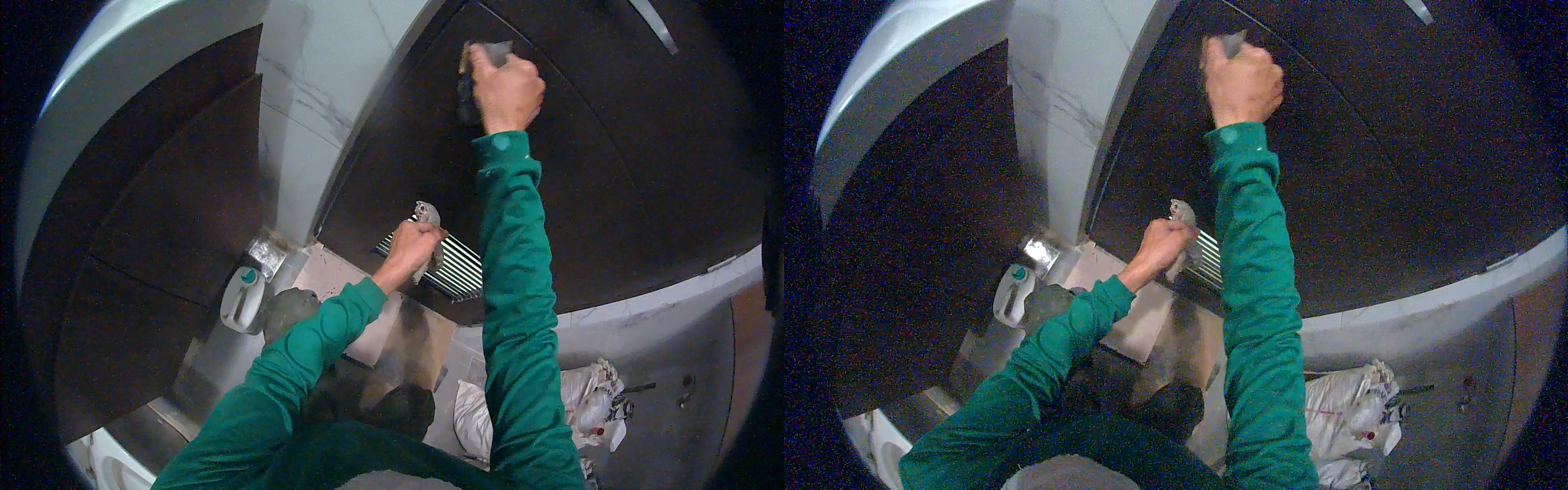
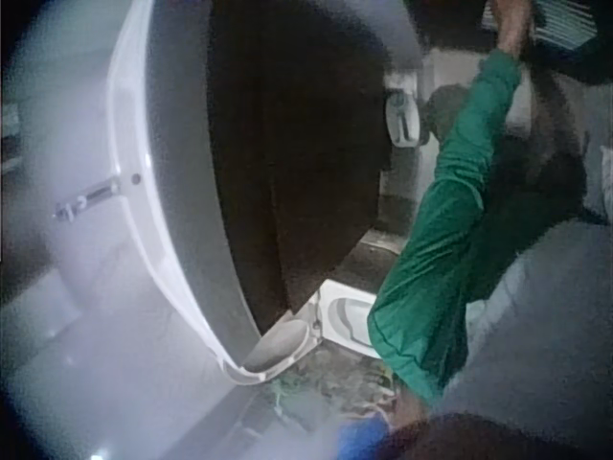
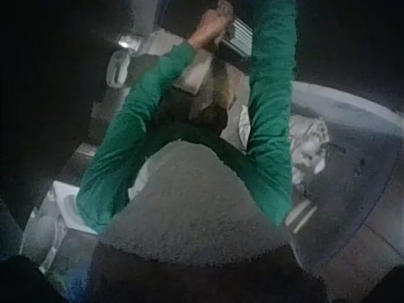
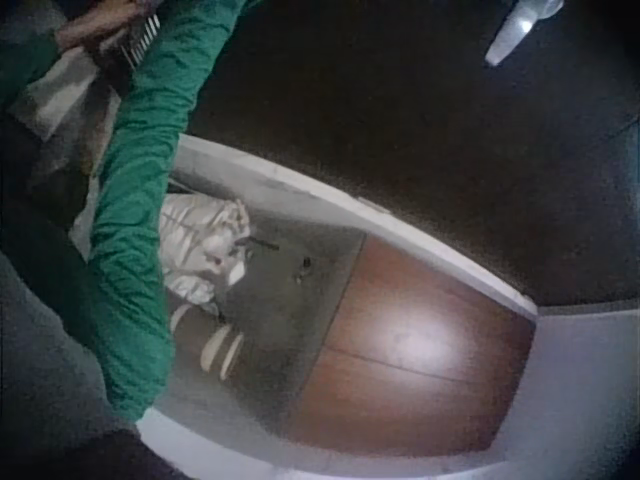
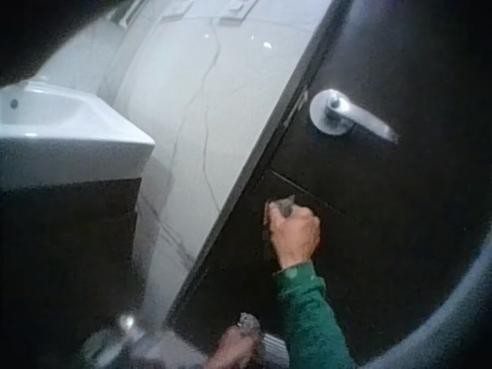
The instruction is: The person scrubs and wipes a dark-colored door using a small abrasive pad and a cloth. They repeatedly scrub the door surface and the metal vent grille, then wipe the area with the cloth.
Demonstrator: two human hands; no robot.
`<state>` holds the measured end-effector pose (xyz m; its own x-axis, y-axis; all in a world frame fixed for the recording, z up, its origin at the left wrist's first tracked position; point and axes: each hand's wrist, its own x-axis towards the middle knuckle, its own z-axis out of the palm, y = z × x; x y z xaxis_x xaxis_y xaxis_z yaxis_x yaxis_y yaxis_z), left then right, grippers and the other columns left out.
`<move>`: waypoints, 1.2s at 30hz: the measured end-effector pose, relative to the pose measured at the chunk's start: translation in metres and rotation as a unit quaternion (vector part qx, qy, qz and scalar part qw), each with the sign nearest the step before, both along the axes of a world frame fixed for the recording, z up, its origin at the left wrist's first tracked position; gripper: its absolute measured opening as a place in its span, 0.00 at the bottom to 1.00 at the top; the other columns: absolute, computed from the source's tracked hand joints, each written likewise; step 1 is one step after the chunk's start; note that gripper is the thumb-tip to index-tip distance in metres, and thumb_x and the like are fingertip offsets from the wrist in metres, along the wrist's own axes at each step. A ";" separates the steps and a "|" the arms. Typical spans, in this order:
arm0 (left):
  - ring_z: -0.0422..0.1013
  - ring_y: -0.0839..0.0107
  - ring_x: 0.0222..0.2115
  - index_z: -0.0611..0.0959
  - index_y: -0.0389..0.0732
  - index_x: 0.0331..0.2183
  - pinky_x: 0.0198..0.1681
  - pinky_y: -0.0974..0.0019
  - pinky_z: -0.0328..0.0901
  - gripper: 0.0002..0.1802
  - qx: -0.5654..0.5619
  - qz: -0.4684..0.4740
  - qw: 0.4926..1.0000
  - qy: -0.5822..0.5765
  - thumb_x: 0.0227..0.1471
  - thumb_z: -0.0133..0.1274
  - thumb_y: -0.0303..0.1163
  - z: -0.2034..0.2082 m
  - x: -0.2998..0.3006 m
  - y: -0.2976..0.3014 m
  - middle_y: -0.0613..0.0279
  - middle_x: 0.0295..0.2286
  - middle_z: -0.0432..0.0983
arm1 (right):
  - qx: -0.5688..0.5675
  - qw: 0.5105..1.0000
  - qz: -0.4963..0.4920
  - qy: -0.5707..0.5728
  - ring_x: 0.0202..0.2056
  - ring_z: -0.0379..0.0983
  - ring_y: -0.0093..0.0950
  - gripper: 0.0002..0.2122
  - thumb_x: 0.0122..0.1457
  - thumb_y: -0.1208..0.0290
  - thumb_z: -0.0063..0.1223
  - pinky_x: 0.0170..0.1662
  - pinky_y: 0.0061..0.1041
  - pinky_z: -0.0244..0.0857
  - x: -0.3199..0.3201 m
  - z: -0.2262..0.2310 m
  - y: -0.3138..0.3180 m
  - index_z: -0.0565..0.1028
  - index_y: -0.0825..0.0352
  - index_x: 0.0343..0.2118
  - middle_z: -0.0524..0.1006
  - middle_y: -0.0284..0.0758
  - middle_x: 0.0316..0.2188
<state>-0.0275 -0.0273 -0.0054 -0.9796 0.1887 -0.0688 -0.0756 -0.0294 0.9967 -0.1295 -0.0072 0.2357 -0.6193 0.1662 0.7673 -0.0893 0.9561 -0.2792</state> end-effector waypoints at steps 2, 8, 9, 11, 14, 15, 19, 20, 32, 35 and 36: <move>0.77 0.57 0.25 0.87 0.34 0.29 0.35 0.58 0.68 0.20 0.003 -0.006 1.000 -0.007 0.49 0.57 0.43 0.000 0.001 -0.002 0.46 0.22 0.80 | 0.016 0.999 -0.007 -0.049 0.34 0.80 0.46 0.21 0.49 0.47 0.64 0.41 0.40 0.72 -0.002 0.000 0.000 0.85 0.64 0.31 0.82 0.45 0.29; 0.77 0.57 0.26 0.87 0.34 0.30 0.37 0.57 0.69 0.20 0.007 0.004 1.000 -0.004 0.48 0.58 0.43 0.000 0.000 -0.003 0.45 0.24 0.81 | -0.006 1.000 0.003 0.001 0.35 0.80 0.46 0.21 0.48 0.47 0.64 0.40 0.40 0.72 -0.009 0.005 0.005 0.84 0.64 0.31 0.82 0.46 0.29; 0.77 0.57 0.26 0.87 0.34 0.30 0.37 0.57 0.69 0.20 0.001 0.007 1.000 -0.003 0.48 0.58 0.43 0.001 0.001 -0.003 0.45 0.24 0.81 | 0.009 0.999 -0.003 -0.043 0.34 0.80 0.46 0.21 0.48 0.47 0.64 0.40 0.40 0.72 -0.010 0.006 0.004 0.84 0.64 0.30 0.82 0.46 0.29; 0.75 0.62 0.25 0.87 0.34 0.29 0.35 0.59 0.68 0.18 0.001 0.009 1.000 0.000 0.49 0.58 0.42 0.002 0.001 -0.003 0.49 0.22 0.80 | -0.002 0.999 0.035 0.014 0.36 0.79 0.48 0.22 0.48 0.47 0.64 0.41 0.42 0.71 -0.011 0.008 0.003 0.84 0.66 0.30 0.82 0.48 0.29; 0.74 0.68 0.24 0.87 0.35 0.28 0.33 0.61 0.68 0.17 0.009 -0.001 1.000 -0.005 0.50 0.58 0.41 0.007 0.003 -0.006 0.55 0.21 0.79 | -0.016 0.998 0.011 0.057 0.38 0.78 0.51 0.23 0.48 0.47 0.64 0.43 0.44 0.71 -0.006 0.000 0.001 0.83 0.68 0.33 0.81 0.50 0.34; 0.75 0.64 0.26 0.87 0.35 0.29 0.35 0.60 0.68 0.18 0.009 -0.005 1.000 -0.018 0.49 0.58 0.42 0.008 0.003 -0.007 0.51 0.23 0.80 | -0.008 1.000 0.014 -0.012 0.39 0.78 0.52 0.24 0.47 0.48 0.64 0.43 0.44 0.71 -0.003 -0.004 0.001 0.83 0.68 0.35 0.81 0.51 0.36; 0.77 0.63 0.28 0.87 0.34 0.30 0.37 0.60 0.68 0.18 0.011 -0.003 0.999 -0.032 0.49 0.58 0.42 0.010 0.004 -0.011 0.49 0.24 0.82 | -0.061 0.990 0.076 -0.097 0.37 0.79 0.47 0.22 0.47 0.49 0.65 0.42 0.42 0.72 0.011 -0.022 0.010 0.84 0.66 0.33 0.82 0.48 0.33; 0.76 0.65 0.26 0.87 0.35 0.29 0.35 0.61 0.68 0.18 0.019 0.001 1.000 -0.018 0.49 0.58 0.42 0.009 0.004 -0.011 0.52 0.23 0.81 | -0.090 0.988 0.111 -0.057 0.37 0.80 0.47 0.20 0.48 0.49 0.64 0.42 0.42 0.72 0.013 -0.020 0.013 0.84 0.63 0.32 0.82 0.46 0.32; 0.71 0.74 0.22 0.87 0.36 0.26 0.29 0.65 0.67 0.15 0.015 0.002 1.000 0.013 0.47 0.57 0.39 0.003 0.005 -0.012 0.63 0.20 0.78 | 0.024 0.999 0.027 -0.008 0.37 0.79 0.49 0.17 0.48 0.49 0.62 0.44 0.45 0.72 -0.002 0.018 -0.003 0.84 0.59 0.31 0.82 0.46 0.33; 0.70 0.75 0.21 0.87 0.35 0.27 0.28 0.66 0.66 0.16 0.032 0.002 0.999 0.009 0.48 0.57 0.39 0.004 0.005 -0.014 0.63 0.19 0.78 | 0.035 0.999 0.034 -0.016 0.36 0.79 0.48 0.17 0.49 0.49 0.63 0.42 0.43 0.73 -0.007 0.017 0.003 0.85 0.58 0.32 0.82 0.45 0.31; 0.70 0.75 0.21 0.87 0.35 0.27 0.28 0.66 0.66 0.16 0.034 0.004 0.999 0.002 0.48 0.57 0.39 0.005 0.005 -0.014 0.63 0.19 0.78 | 0.024 0.999 0.042 -0.003 0.35 0.80 0.47 0.19 0.48 0.48 0.64 0.41 0.41 0.73 -0.008 0.016 0.005 0.85 0.60 0.32 0.82 0.45 0.31</move>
<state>-0.0225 -0.0415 -0.0006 -0.9814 0.1844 -0.0531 -0.0719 -0.0969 0.9927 -0.1376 -0.0021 0.2513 -0.6341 0.0766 0.7695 -0.1684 0.9575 -0.2341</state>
